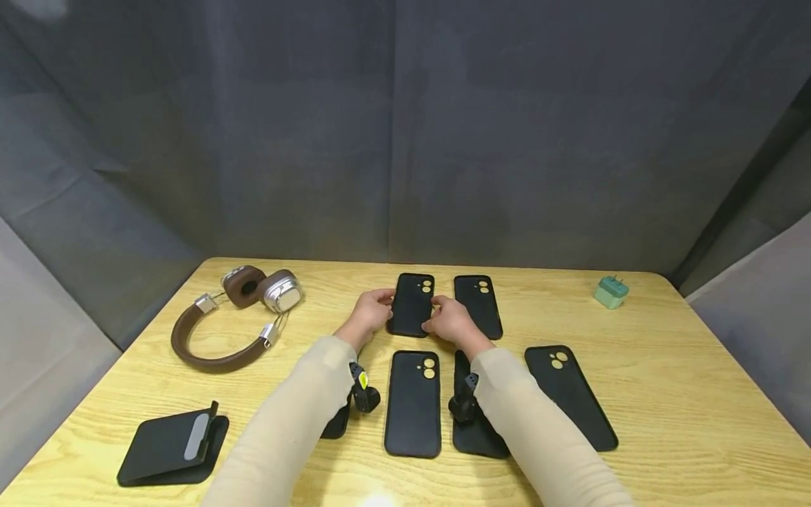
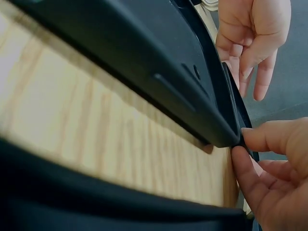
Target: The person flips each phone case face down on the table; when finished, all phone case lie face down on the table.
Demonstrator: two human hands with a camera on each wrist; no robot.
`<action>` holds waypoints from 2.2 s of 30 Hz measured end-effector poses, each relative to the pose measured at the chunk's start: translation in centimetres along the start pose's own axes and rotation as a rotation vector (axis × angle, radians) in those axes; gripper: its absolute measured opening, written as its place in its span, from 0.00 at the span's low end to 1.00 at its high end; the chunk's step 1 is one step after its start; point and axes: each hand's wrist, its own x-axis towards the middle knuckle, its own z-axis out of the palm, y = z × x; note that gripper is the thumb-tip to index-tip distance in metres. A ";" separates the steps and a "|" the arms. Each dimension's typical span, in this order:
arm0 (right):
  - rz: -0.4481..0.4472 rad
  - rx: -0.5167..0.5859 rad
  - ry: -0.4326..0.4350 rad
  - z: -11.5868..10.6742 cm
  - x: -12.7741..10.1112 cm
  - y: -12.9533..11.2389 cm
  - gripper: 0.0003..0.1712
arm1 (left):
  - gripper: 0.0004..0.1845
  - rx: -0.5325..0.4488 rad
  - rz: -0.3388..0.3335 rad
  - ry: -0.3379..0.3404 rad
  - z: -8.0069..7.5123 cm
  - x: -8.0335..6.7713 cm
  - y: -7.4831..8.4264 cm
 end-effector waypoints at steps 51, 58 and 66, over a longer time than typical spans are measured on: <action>-0.092 -0.187 -0.183 -0.2 0.2 -0.9 0.35 | 0.21 -0.107 0.088 0.032 -0.3 -1.1 3.0; -0.067 -0.134 -0.207 -0.4 0.3 -0.7 0.35 | 0.20 -0.089 0.097 -0.008 0.1 -1.2 3.5; 0.010 0.125 -0.229 -0.9 0.0 -0.3 0.30 | 0.21 -0.063 0.101 -0.055 0.5 -0.8 3.4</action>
